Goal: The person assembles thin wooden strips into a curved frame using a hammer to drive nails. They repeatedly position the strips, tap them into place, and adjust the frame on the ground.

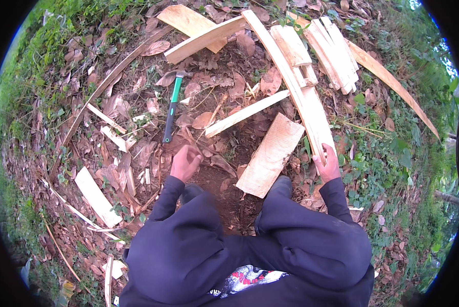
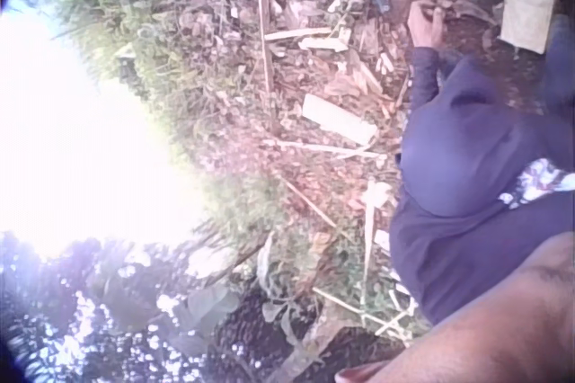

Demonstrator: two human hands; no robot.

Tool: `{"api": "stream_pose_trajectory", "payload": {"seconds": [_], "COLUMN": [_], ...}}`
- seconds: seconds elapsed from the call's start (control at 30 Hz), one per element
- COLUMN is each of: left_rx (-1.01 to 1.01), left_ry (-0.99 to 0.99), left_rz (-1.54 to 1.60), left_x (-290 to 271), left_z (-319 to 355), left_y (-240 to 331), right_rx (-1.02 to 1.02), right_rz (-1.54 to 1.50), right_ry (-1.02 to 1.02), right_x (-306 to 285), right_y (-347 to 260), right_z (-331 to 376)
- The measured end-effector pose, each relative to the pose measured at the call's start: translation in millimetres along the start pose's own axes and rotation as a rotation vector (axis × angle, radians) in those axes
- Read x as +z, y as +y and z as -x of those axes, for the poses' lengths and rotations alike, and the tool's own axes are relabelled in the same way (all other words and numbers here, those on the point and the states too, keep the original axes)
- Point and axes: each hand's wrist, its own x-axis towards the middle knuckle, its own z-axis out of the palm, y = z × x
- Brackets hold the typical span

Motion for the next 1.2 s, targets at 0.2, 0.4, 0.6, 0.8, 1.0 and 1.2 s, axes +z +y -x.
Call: {"api": "stream_pose_trajectory", "payload": {"seconds": [0.2,0.4,0.6,0.8,1.0,1.2], "left_rx": [0.072,0.051,0.134,0.15,0.113,0.008], "left_ry": [-0.158,0.031,-0.043,-0.054,-0.037,0.004], "left_rz": [0.03,0.093,0.043,0.067,0.032,-0.198], "left_x": [26,19,10,26,29,40], "left_z": [33,15,-14,-15,-12,-19], "left_y": [27,57,77,86,74,62], "right_rx": [-0.043,0.071,0.264,0.283,0.12,0.266], "right_rz": [-0.087,-0.412,-0.617,-0.664,-0.332,-0.181], "right_ry": [-0.004,-0.101,-0.265,-0.284,-0.065,-0.041], "right_x": [-4,15,0,-9,-49,-53], "right_y": [-38,-13,-47,-41,21,69], "right_z": [-77,-134,-134,-134,-72,56]}}
